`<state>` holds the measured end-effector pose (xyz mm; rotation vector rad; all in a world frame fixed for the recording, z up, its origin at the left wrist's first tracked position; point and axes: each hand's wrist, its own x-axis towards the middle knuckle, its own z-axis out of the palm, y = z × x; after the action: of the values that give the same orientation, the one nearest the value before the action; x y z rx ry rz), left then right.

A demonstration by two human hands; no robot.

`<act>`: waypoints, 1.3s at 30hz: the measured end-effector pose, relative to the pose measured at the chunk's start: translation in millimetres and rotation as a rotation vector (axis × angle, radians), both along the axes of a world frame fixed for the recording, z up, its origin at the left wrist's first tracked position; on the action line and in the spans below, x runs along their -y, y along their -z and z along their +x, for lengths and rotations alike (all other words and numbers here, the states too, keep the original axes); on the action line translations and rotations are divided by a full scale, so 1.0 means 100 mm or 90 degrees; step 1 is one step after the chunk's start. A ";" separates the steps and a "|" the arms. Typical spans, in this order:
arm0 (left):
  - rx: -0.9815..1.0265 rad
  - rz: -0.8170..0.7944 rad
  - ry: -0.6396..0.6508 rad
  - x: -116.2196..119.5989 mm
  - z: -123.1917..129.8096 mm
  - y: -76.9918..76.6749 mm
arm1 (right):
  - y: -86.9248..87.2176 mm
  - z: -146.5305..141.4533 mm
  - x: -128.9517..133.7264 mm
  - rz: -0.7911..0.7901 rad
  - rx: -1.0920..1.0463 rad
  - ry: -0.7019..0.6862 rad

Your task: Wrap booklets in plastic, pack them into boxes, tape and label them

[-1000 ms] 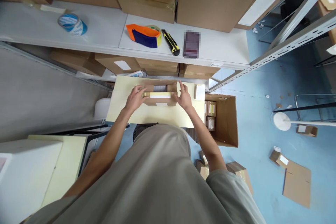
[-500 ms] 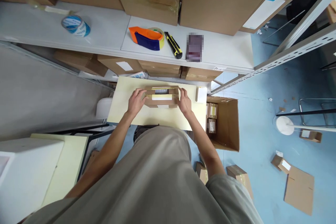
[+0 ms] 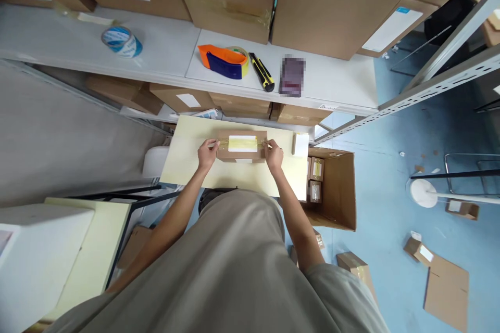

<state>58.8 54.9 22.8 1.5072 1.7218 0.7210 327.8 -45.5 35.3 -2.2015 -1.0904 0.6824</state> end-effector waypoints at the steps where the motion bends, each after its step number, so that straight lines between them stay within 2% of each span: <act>1: -0.001 -0.014 -0.004 0.01 0.02 -0.03 | -0.02 0.00 -0.02 0.002 -0.014 0.022; 4: 0.002 -0.027 0.008 0.07 0.01 -0.17 | -0.07 0.01 0.04 0.030 -0.047 0.061; 8: 0.027 0.005 0.030 0.17 -0.09 -0.29 | -0.10 -0.02 0.26 0.072 -0.072 0.061; 12: -0.001 -0.055 0.022 0.26 -0.20 -0.16 | -0.06 -0.13 0.39 0.039 -0.037 0.047; 16: 0.012 -0.105 0.034 0.33 -0.30 0.00 | -0.03 -0.22 0.44 -0.005 0.048 -0.018; 18: -0.017 -0.076 0.061 0.35 -0.29 -0.01 | -0.08 -0.22 0.44 -0.037 0.096 -0.052; 20: -0.066 0.012 0.084 0.34 -0.22 -0.12 | -0.20 -0.21 0.36 -0.053 0.154 -0.090; 23: -0.080 0.190 0.117 0.22 -0.01 -0.45 | -0.53 -0.23 0.01 0.041 0.248 -0.156; 26: -0.037 0.318 0.149 -0.01 0.24 -0.94 | -1.05 -0.31 -0.59 0.206 0.310 -0.212; 28: -0.011 0.370 0.154 -0.17 0.38 -1.28 | -1.43 -0.39 -1.05 0.274 0.350 -0.252; 30: 0.006 0.400 0.149 -0.29 0.48 -1.58 | -1.74 -0.48 -1.49 0.295 0.400 -0.290; 32: 0.015 0.420 0.145 -0.35 0.56 -1.79 | -1.94 -0.55 -1.86 0.275 0.426 -0.325; 35: 0.028 0.435 0.138 -0.34 0.62 -1.90 | -2.05 -0.63 -2.25 0.185 0.419 -0.334; 39: 0.046 0.408 0.131 -0.26 0.61 -1.80 | -2.09 -0.66 -2.44 0.108 0.386 -0.306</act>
<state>119.6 81.2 202.7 2.0123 1.3087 1.2756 261.6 198.8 244.1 -2.0536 -1.9411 0.0773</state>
